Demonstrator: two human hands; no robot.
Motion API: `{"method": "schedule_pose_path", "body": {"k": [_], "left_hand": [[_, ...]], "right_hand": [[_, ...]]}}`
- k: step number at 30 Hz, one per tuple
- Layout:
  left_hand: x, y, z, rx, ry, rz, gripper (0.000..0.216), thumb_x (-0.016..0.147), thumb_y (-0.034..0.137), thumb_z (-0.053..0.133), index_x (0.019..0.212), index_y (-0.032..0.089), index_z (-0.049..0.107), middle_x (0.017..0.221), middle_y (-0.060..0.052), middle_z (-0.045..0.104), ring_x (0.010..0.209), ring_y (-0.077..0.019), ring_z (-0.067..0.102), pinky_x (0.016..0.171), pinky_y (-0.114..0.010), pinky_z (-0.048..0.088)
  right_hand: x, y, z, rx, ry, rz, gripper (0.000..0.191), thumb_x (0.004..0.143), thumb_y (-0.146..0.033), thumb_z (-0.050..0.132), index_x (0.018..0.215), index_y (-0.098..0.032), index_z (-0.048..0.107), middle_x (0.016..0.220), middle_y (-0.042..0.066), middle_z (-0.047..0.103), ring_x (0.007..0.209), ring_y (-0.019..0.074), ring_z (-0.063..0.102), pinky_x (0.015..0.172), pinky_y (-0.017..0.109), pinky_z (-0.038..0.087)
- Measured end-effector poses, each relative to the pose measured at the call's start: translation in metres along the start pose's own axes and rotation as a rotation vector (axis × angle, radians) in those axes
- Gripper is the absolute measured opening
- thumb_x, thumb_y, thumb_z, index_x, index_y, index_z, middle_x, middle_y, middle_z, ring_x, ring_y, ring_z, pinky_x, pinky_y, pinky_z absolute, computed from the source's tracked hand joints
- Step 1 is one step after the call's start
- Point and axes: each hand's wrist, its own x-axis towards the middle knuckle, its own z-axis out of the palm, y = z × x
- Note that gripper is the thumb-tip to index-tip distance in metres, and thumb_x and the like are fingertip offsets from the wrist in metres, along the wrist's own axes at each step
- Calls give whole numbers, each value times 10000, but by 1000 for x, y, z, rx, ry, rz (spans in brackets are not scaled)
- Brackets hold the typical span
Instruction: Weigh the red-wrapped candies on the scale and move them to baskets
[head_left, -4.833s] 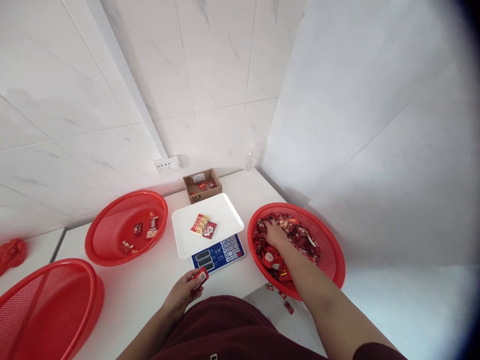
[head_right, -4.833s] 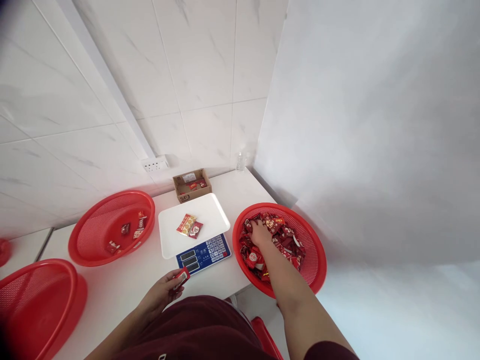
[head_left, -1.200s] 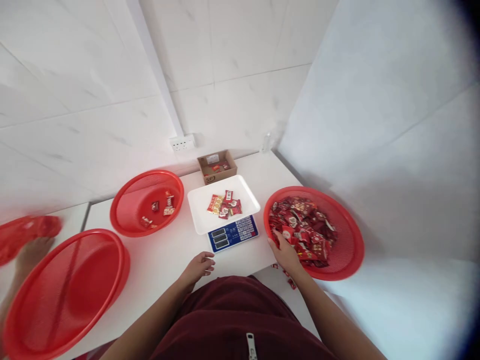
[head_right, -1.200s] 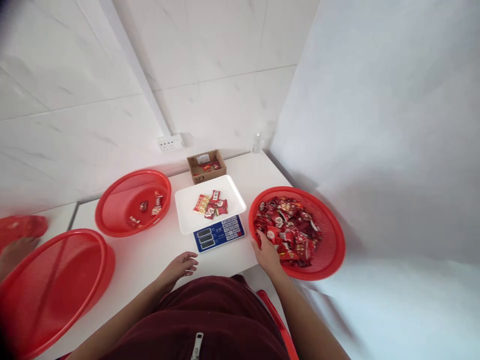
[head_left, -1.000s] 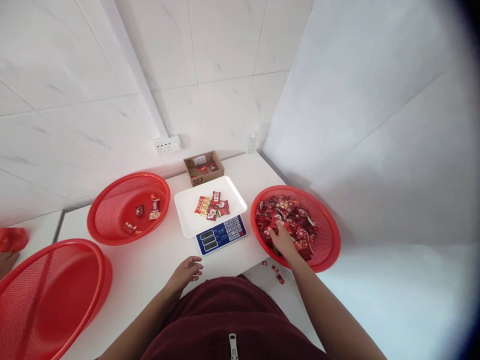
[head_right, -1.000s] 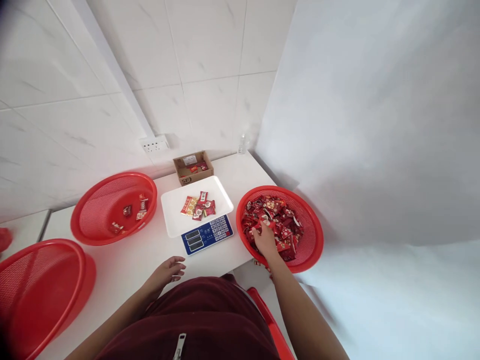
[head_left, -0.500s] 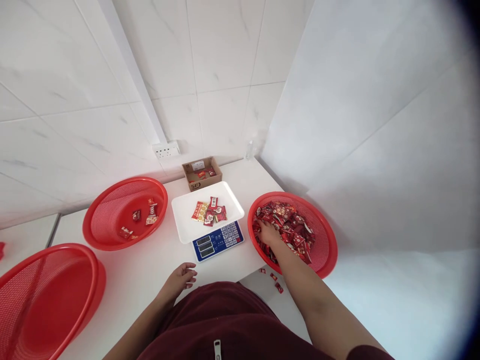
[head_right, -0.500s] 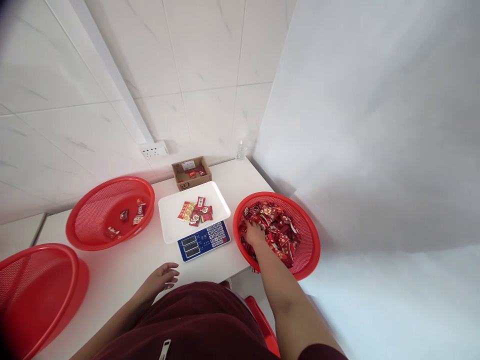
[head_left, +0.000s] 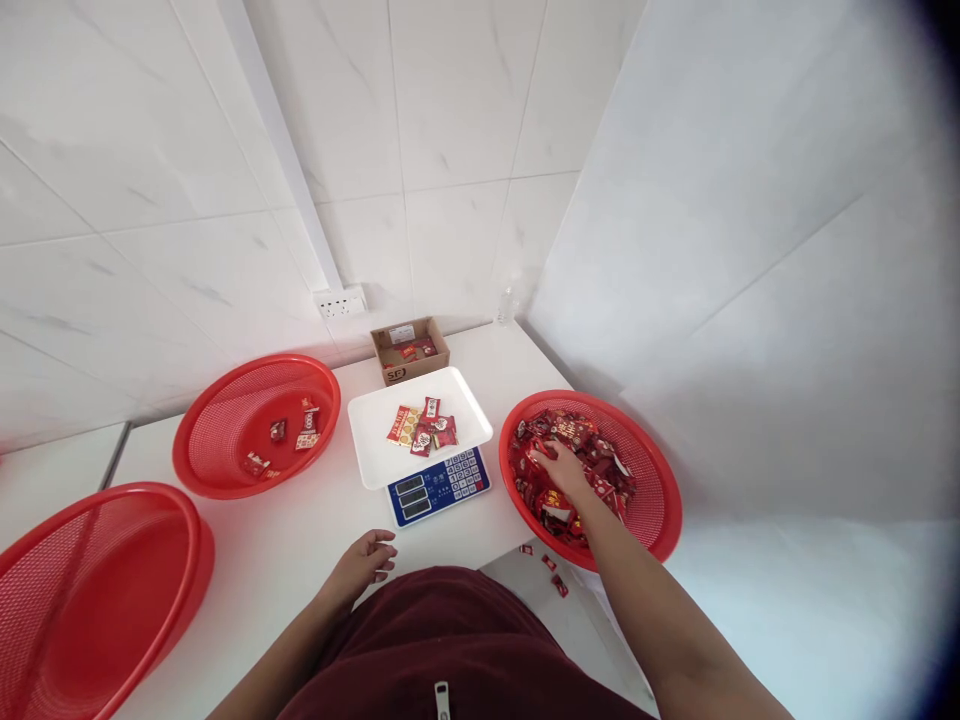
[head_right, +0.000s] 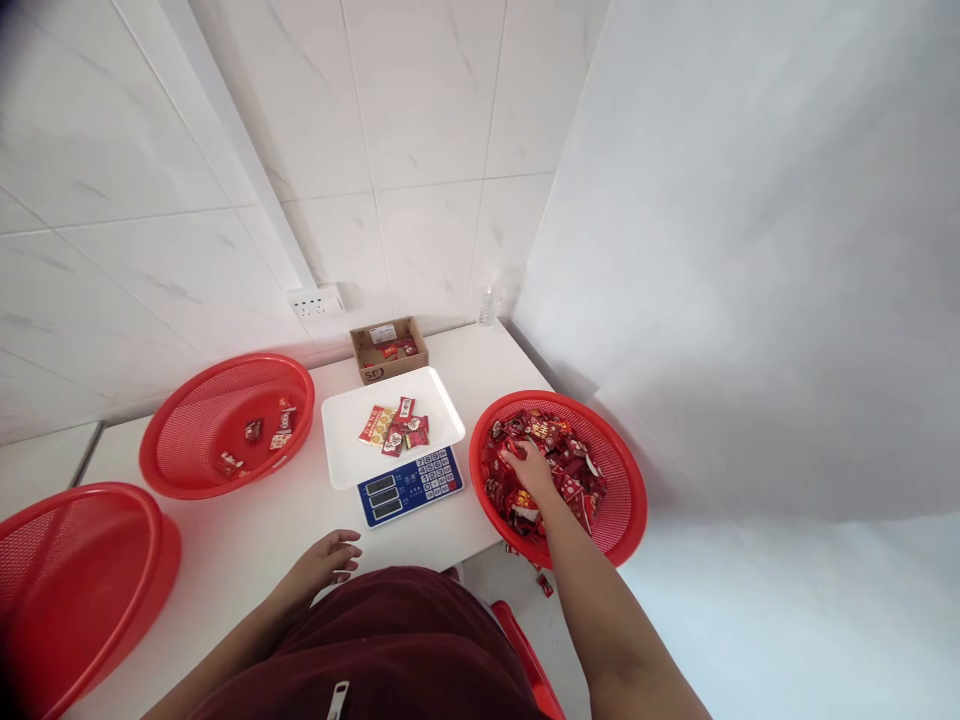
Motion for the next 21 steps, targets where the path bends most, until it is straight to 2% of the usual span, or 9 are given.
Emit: {"method": "schedule_pose_path", "body": {"k": [6,10,12,15,18,21], "left_hand": [[-1,1,3,18,-4,-17,439,579,373,680,956,180,563,847,-27,588,776,-154,572,681,-265,442],[-1,-1,3,3,-2,-12,428,588,357,667,957,171,553,845,-25,580,758,-142,571,674,-259,434],[-1,-1,3,-7,-1,-7,408,595,343,661,947,170,549,838,-22,578,736,-133,567,662,-255,426],[-3,-1,4,-16,7,-1,369,611,311,649,934,169,543,829,-22,584,705,-122,557,641,-250,411],[-5,0,3,-15,10,-1,339,631,278,635,937,167,542,830,-24,590,705,-118,558,644,-248,409],[-6,-1,2,0,16,5,313,657,251,611,950,166,540,840,-25,591,718,-116,564,644,-241,411]], "right_hand": [[-5,-2,-15,229,56,101,463,776,-546,466,950,-158,651,990,99,689,922,229,619,809,331,467],[-7,-17,-15,366,9,106,431,765,-536,499,945,-178,658,960,71,697,845,191,630,707,279,490],[-9,-33,-10,452,-76,83,384,743,-518,552,907,-189,662,867,48,694,751,163,620,627,250,479],[-14,-65,4,554,-284,45,304,704,-476,630,801,-188,649,679,1,626,592,112,545,508,211,413],[-22,-105,25,540,-475,27,254,691,-424,660,742,-177,629,596,-36,548,506,73,461,449,188,344],[-27,-142,46,566,-555,10,309,719,-435,629,898,-183,638,603,-46,549,448,62,408,417,193,306]]}}
